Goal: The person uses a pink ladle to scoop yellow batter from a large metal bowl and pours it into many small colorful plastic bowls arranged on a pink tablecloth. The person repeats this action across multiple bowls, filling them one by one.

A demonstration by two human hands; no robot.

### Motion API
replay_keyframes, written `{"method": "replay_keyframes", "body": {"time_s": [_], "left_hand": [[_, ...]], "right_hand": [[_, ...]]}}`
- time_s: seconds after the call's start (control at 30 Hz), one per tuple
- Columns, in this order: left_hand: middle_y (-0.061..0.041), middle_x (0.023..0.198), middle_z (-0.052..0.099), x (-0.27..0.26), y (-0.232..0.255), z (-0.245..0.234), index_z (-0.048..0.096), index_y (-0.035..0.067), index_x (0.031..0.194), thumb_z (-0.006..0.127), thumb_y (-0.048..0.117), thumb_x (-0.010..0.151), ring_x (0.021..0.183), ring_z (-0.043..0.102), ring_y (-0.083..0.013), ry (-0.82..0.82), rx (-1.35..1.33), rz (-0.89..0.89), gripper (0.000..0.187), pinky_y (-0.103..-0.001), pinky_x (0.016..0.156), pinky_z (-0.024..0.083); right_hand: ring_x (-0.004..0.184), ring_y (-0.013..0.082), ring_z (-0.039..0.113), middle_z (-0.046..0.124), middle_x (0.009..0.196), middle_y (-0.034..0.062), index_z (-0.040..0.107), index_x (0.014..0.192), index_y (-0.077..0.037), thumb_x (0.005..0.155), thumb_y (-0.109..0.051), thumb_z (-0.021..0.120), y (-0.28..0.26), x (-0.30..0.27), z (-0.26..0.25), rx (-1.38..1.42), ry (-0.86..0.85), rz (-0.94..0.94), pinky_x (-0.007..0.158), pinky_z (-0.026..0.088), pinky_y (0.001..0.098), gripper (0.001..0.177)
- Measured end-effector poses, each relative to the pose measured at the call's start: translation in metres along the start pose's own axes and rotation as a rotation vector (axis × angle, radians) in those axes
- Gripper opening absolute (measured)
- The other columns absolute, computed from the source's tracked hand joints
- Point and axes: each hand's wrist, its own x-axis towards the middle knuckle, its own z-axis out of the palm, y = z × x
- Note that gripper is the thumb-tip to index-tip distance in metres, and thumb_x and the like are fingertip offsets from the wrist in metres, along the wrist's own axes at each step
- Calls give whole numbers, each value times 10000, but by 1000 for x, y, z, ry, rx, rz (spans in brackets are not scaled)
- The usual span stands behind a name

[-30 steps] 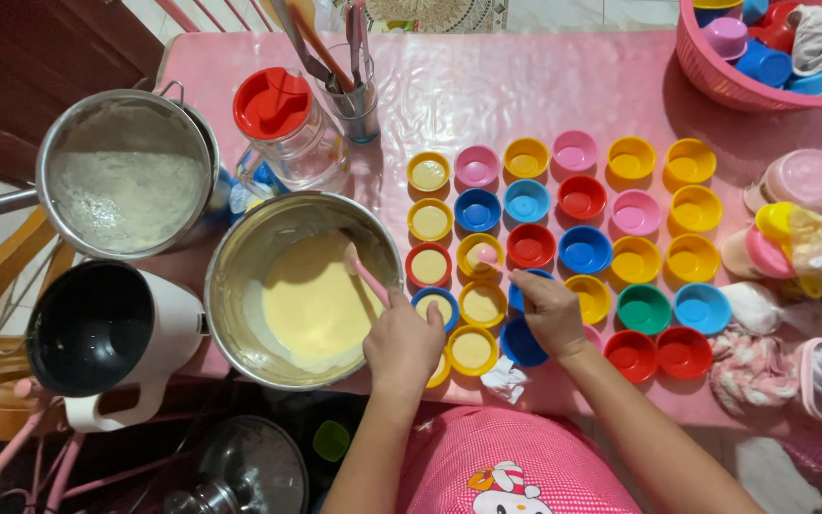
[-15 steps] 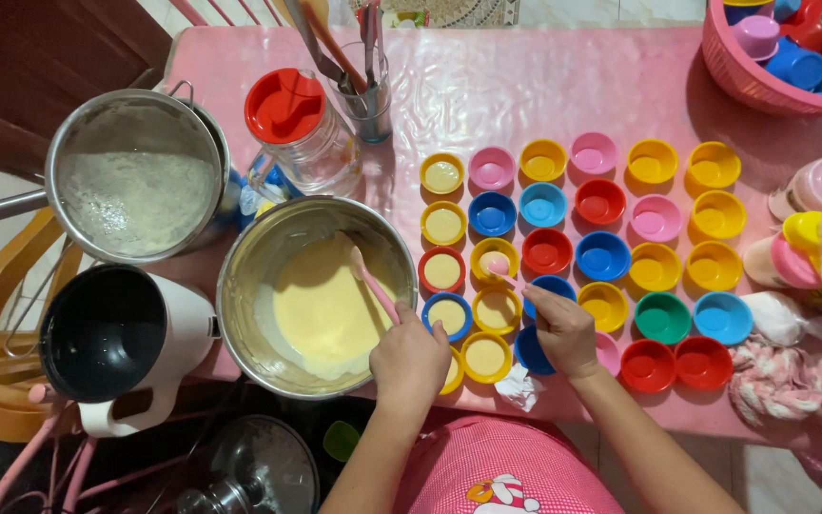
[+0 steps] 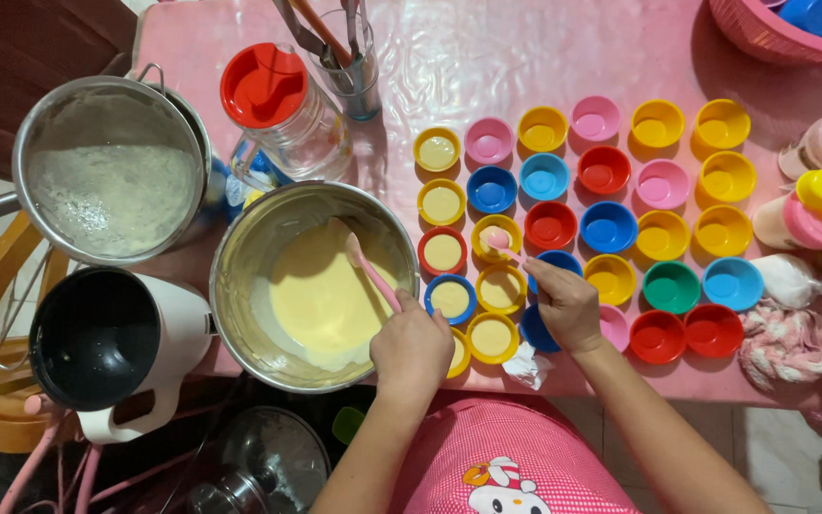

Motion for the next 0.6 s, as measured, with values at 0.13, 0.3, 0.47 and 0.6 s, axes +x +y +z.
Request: {"method": "replay_keyframes", "body": {"time_s": [0.13, 0.3, 0.47, 0.6], "left_hand": [[-211, 894, 620, 2, -2, 6, 307, -95, 1322, 375, 343, 873, 885, 635, -365, 21, 8, 7, 631, -497, 734, 483], [-205, 885, 622, 1, -2, 6, 309, -92, 1319, 377, 332, 873, 878, 637, -363, 28, 9, 7, 619, -503, 730, 482], [-211, 930, 614, -2, 1, 0, 281, -90, 1337, 352, 307, 875, 919, 623, -367, -15, -9, -7, 613, -505, 757, 471], [-213, 950, 613, -6, 5, -5, 262, -81, 1350, 335, 287, 875, 935, 618, -367, -38, -19, -22, 605, -504, 775, 466]], "right_hand": [[852, 223, 650, 693, 948, 15, 702, 1008, -182, 824, 8, 521, 2, -2, 1, -7, -1, 0, 737, 529, 337, 321], [860, 212, 648, 690, 969, 2, 699, 1015, -194, 832, -11, 522, 9, -5, 2, -32, -4, -19, 743, 527, 331, 313], [853, 206, 649, 692, 963, -1, 699, 1022, -201, 822, 2, 525, 7, -4, -1, -51, -7, -21, 733, 528, 319, 335], [856, 211, 649, 691, 965, 2, 694, 1024, -198, 810, 12, 525, 7, -4, -3, -56, -10, -21, 735, 530, 329, 344]]}}
